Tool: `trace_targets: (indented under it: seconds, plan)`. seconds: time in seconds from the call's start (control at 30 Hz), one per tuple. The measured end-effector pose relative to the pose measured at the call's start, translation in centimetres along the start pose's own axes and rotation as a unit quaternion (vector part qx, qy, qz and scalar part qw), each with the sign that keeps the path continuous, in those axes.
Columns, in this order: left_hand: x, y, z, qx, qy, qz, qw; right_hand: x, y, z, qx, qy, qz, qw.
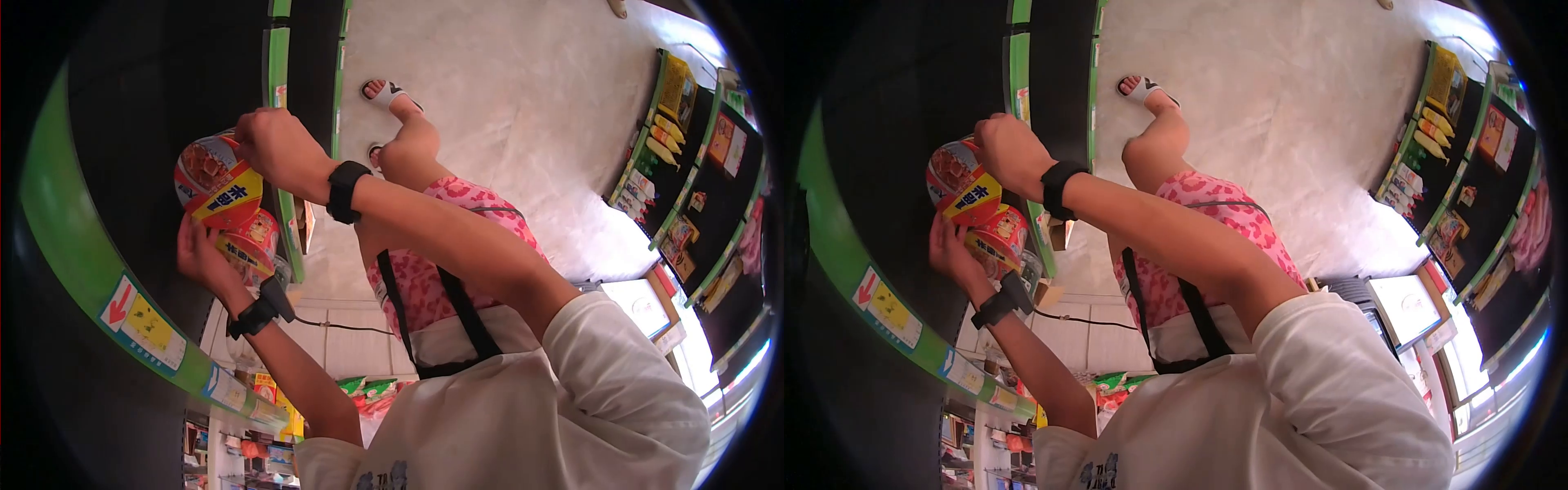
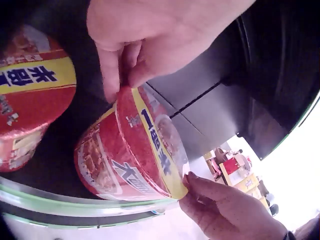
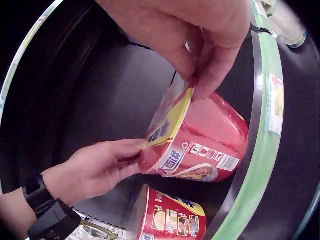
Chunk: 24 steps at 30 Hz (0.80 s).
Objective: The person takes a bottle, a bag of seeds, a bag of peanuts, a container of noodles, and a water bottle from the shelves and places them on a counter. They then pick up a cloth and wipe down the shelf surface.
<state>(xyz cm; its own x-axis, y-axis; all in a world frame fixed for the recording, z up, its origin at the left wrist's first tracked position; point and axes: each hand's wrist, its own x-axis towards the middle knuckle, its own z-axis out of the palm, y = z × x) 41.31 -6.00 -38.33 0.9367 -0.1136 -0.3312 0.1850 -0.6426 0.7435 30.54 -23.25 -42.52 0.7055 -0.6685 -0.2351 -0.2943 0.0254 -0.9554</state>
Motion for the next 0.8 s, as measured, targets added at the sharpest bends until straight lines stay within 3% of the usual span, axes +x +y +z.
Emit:
trace_targets:
  seconds: [0.13, 0.33, 0.47, 0.53, 0.63, 0.8]
  plan:
    - [-0.2, 0.5, 0.2, -0.017, -0.015, 0.024, 0.999, 0.0, 0.6, -0.9, 0.038, -0.008, 0.034, 0.999]
    - [-1.0, 0.8, -0.8, -0.014, -0.013, 0.03, 0.999, 0.3, -0.8, -2.0, 0.041, -0.021, 0.011, 0.999]
    - [-2.3, 2.8, -0.2, -0.077, -0.025, -0.02, 0.997, 0.0, -2.0, -4.6, 0.065, -0.055, 0.013, 0.996]
    - [-2.8, 2.7, -0.1, -0.045, -0.032, -0.021, 0.998, -0.6, -2.4, -6.1, 0.065, -0.067, 0.037, 0.995]
    - [-4.6, 4.0, 1.2, -0.106, -0.051, -0.045, 0.992, -0.9, -2.5, -7.9, 0.1, -0.125, 0.123, 0.979]
    - [-6.9, 2.8, 2.6, -0.156, -0.027, -0.057, 0.986, -1.7, -4.4, -11.4, -0.014, -0.195, 0.14, 0.971]
